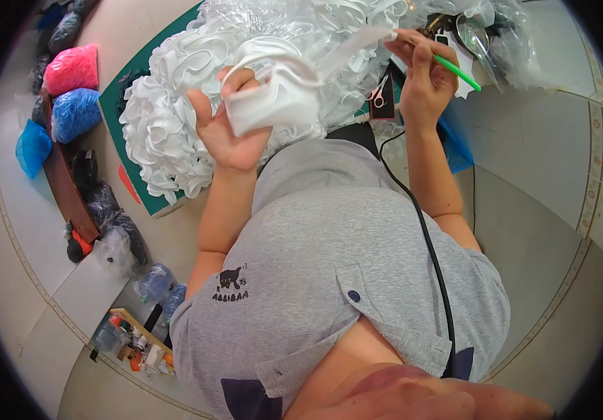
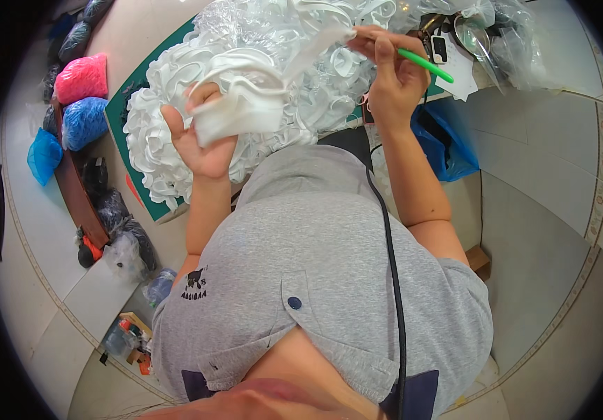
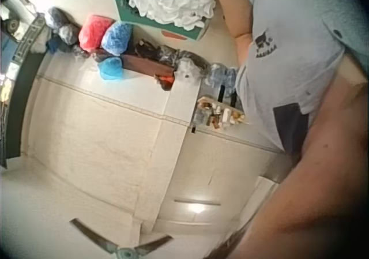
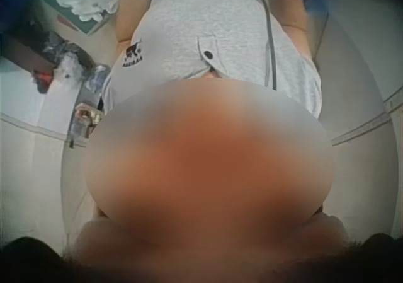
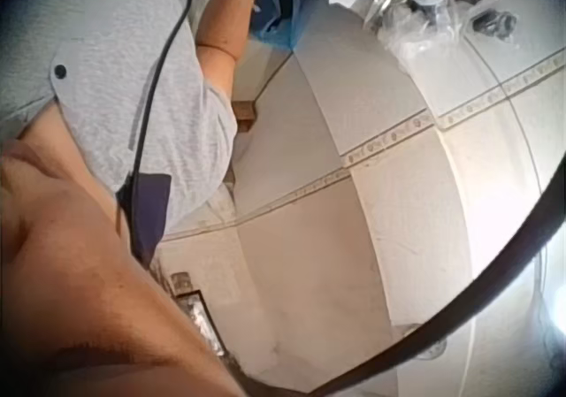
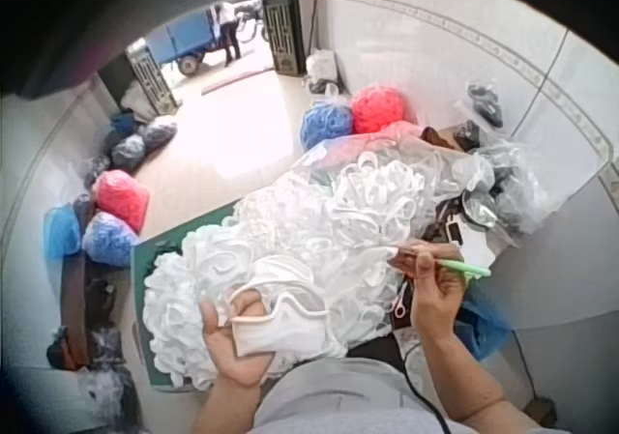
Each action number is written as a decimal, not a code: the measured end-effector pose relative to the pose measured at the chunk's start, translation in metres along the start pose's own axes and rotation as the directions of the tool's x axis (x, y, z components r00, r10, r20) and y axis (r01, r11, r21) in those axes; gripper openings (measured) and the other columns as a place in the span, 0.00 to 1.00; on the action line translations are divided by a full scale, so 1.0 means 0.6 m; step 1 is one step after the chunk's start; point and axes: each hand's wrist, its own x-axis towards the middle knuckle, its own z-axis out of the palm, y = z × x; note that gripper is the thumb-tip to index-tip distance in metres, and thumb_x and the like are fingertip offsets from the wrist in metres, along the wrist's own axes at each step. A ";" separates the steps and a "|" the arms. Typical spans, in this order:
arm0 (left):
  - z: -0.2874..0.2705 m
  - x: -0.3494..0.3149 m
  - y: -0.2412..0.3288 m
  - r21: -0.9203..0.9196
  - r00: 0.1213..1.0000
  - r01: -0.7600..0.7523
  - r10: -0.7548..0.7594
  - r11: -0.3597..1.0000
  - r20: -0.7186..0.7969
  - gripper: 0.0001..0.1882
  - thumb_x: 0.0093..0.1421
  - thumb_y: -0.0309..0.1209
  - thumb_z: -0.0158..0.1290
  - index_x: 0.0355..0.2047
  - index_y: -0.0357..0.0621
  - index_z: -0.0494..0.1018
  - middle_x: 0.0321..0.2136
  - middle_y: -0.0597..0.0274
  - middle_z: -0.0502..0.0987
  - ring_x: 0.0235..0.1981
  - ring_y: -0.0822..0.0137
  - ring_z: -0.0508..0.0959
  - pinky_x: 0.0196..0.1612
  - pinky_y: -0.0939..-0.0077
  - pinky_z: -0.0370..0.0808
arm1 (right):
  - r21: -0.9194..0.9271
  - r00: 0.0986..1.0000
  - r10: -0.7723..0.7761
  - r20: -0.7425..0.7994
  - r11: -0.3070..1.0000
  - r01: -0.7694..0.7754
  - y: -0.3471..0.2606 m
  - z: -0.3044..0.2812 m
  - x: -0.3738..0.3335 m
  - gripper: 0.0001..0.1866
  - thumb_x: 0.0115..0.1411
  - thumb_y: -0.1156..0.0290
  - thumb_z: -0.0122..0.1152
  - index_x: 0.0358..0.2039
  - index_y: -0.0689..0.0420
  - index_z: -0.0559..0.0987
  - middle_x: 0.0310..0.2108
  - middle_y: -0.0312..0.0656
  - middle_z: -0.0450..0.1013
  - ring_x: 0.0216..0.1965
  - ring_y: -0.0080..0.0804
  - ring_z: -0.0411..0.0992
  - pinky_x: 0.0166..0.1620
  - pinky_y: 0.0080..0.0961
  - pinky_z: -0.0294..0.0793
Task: Inspecting and trimming small white plastic parts for assembly.
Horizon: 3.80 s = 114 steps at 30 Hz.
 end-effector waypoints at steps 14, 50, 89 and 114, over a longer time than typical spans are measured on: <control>-0.037 0.014 0.038 0.343 0.980 -0.005 0.072 0.939 -0.183 0.20 0.61 0.17 0.38 0.54 0.41 0.58 0.62 0.49 0.54 0.15 0.77 0.52 0.09 0.89 0.53 | 0.850 0.887 0.323 0.329 -0.511 -0.129 -0.133 -0.078 0.022 0.06 0.57 0.81 0.49 0.23 0.62 0.72 0.23 0.46 0.74 0.25 0.35 0.75 0.29 0.30 0.82; -0.002 -0.060 -0.041 0.683 0.826 0.418 0.061 0.599 -0.560 0.20 0.57 0.32 0.58 0.47 0.35 0.71 0.38 0.62 0.77 0.35 0.74 0.77 0.38 0.80 0.74 | 0.125 0.875 0.330 0.354 0.911 -0.394 -0.034 0.090 -0.067 0.09 0.62 0.70 0.55 0.35 0.63 0.76 0.35 0.42 0.73 0.38 0.25 0.70 0.43 0.23 0.69; -0.008 -0.049 -0.019 0.515 0.960 0.066 0.087 0.854 -0.267 0.38 0.58 0.37 0.53 0.65 0.54 0.47 0.36 0.60 0.76 0.22 0.73 0.69 0.24 0.79 0.71 | 0.198 0.947 0.323 0.006 0.927 -0.317 -0.016 -0.071 -0.007 0.08 0.64 0.70 0.52 0.38 0.60 0.72 0.36 0.43 0.74 0.37 0.31 0.75 0.41 0.27 0.77; -0.014 -0.019 0.024 0.598 0.862 0.301 0.057 0.743 -0.504 0.31 0.59 0.25 0.48 0.62 0.41 0.53 0.46 0.53 0.72 0.43 0.65 0.76 0.43 0.72 0.77 | -0.622 0.628 0.669 -0.398 0.307 -0.721 0.010 -0.394 -0.158 0.11 0.58 0.64 0.60 0.30 0.60 0.78 0.23 0.34 0.74 0.24 0.18 0.70 0.25 0.15 0.66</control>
